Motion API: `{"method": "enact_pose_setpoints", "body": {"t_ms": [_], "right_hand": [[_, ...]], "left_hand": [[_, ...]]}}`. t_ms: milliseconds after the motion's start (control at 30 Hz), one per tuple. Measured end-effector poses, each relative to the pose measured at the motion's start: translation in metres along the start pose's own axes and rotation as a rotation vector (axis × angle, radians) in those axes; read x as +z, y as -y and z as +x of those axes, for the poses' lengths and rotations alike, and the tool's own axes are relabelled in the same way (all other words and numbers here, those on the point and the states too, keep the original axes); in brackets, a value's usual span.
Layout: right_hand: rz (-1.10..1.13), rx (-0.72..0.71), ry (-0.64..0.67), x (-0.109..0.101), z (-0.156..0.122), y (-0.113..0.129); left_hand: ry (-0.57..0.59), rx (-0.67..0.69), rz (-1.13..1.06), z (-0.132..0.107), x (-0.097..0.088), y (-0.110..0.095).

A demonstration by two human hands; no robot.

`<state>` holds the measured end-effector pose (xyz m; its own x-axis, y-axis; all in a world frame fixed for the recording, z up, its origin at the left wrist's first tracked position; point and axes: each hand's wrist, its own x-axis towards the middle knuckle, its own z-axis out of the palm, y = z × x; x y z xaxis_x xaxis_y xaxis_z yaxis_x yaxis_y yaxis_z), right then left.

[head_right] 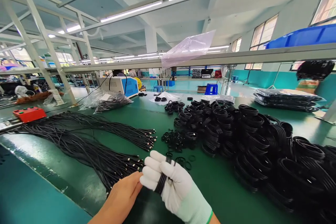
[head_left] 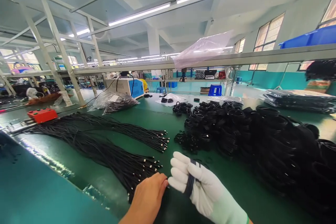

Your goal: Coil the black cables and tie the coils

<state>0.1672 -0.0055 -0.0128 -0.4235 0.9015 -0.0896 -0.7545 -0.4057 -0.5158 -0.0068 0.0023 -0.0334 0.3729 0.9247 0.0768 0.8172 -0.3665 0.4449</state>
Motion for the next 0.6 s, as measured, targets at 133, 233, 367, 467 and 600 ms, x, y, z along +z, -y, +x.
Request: {"method": "enact_pose_setpoints", "body": {"t_ms": [133, 233, 367, 467, 600], "right_hand": [[-0.017, -0.047, -0.052, -0.004, 0.002, 0.007], [-0.079, -0.055, -0.094, -0.004, 0.002, 0.003], [-0.235, -0.049, -0.188, -0.002, 0.0, -0.008], [-0.332, 0.045, 0.011, -0.003, -0.001, -0.015], [-0.294, 0.225, 0.309, -0.007, -0.001, -0.021]], "left_hand": [[-0.087, 0.049, 0.208, -0.016, 0.009, -0.013], [-0.149, 0.202, 0.284, -0.022, 0.013, -0.023], [-0.249, 0.447, 0.356, -0.016, -0.002, -0.03], [-0.239, 0.7, 0.431, -0.003, -0.032, -0.028], [-0.08, 0.78, 0.363, 0.015, -0.065, -0.023]]}}
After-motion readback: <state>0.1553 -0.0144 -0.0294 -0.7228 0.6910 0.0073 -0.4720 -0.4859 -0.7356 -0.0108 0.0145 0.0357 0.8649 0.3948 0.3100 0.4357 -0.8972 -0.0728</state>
